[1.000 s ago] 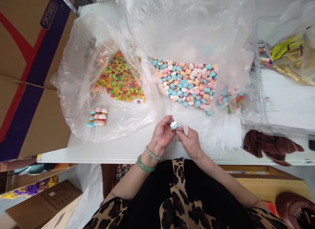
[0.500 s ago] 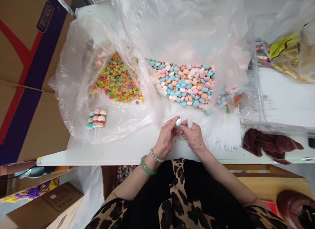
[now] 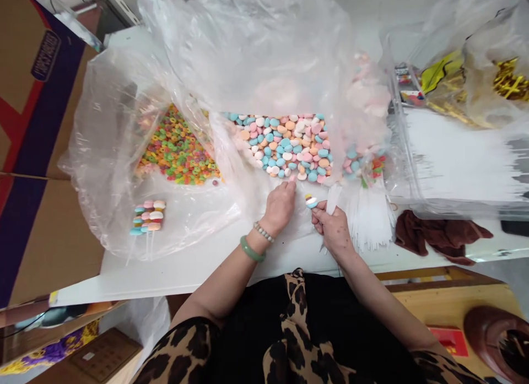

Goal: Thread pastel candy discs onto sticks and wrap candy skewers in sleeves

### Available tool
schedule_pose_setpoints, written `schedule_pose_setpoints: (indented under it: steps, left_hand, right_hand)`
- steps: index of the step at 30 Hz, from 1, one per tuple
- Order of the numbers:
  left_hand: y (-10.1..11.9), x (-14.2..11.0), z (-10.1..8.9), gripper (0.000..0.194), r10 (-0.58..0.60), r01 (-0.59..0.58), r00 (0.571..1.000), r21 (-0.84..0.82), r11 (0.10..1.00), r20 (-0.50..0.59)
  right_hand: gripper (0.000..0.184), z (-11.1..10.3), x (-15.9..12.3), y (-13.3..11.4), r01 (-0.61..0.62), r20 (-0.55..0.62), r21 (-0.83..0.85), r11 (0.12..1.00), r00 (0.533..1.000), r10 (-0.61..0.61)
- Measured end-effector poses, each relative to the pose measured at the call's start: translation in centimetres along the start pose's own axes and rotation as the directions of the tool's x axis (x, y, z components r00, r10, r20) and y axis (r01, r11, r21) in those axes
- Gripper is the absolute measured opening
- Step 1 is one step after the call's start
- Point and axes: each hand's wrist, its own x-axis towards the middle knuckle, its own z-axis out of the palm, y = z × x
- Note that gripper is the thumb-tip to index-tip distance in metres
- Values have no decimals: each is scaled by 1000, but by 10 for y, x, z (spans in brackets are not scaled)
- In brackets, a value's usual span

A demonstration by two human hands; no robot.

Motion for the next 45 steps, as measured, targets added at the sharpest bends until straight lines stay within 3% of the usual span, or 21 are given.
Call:
schedule_pose_setpoints:
  steps: [3,6,11,13,18,21,25,28,32,35,41,45]
  left_hand:
    - [-7,-21,-5,23,-85,86,996,-59,995,13]
    - [-11,-24,-12,14,-158,158,987,-52,986,9]
    - [-15,-15,-5,15,18,-18,1000,-81,997,4]
    - [-15,-17,0,15,39,-41,999,-98,994,-24]
    - [-18,-22,-5,10,-200,153,969,-286,946,-142]
    - [-15,-17,-15,10,-287,194,942,-415,889,-176]
    - [-5,1,-23,13,-171,74,951,-349,934,-256]
    - [0,22,-17,24,-33,-31,962,-228,973,-272]
    - [-1,49,-2,34,127,-130,978,-10,991,-164]
    - [-1,52,-1,33,163,-153,985,157,976,-55]
    - [3,3,-23,20,82,-126,981,257,958,176]
    - [-10,-24,-25,15,81,-96,981,76,993,178]
  right_hand:
    - [18,-1,3,-1,-18,18,18,1000,1000,18]
    - [18,1,5,-1,-40,21,29,999,999,40]
    - [19,1,4,-1,-46,9,40,998,999,45]
    - [19,-2,4,-1,-48,3,47,998,999,48]
    - [20,-5,5,-2,-48,-7,66,997,999,48]
    - [19,-6,6,-2,-52,2,82,995,999,52]
    - [19,-6,6,-2,-52,3,86,995,999,52]
    - [19,-7,7,-1,-63,-8,85,994,998,64]
    - [20,-6,8,-1,-64,-13,92,994,998,66]
    - [20,-6,8,-1,-67,-9,85,994,998,68]
    - [19,-7,5,-4,-62,5,77,995,998,61]
    - [18,-5,3,-4,-83,21,57,995,996,82]
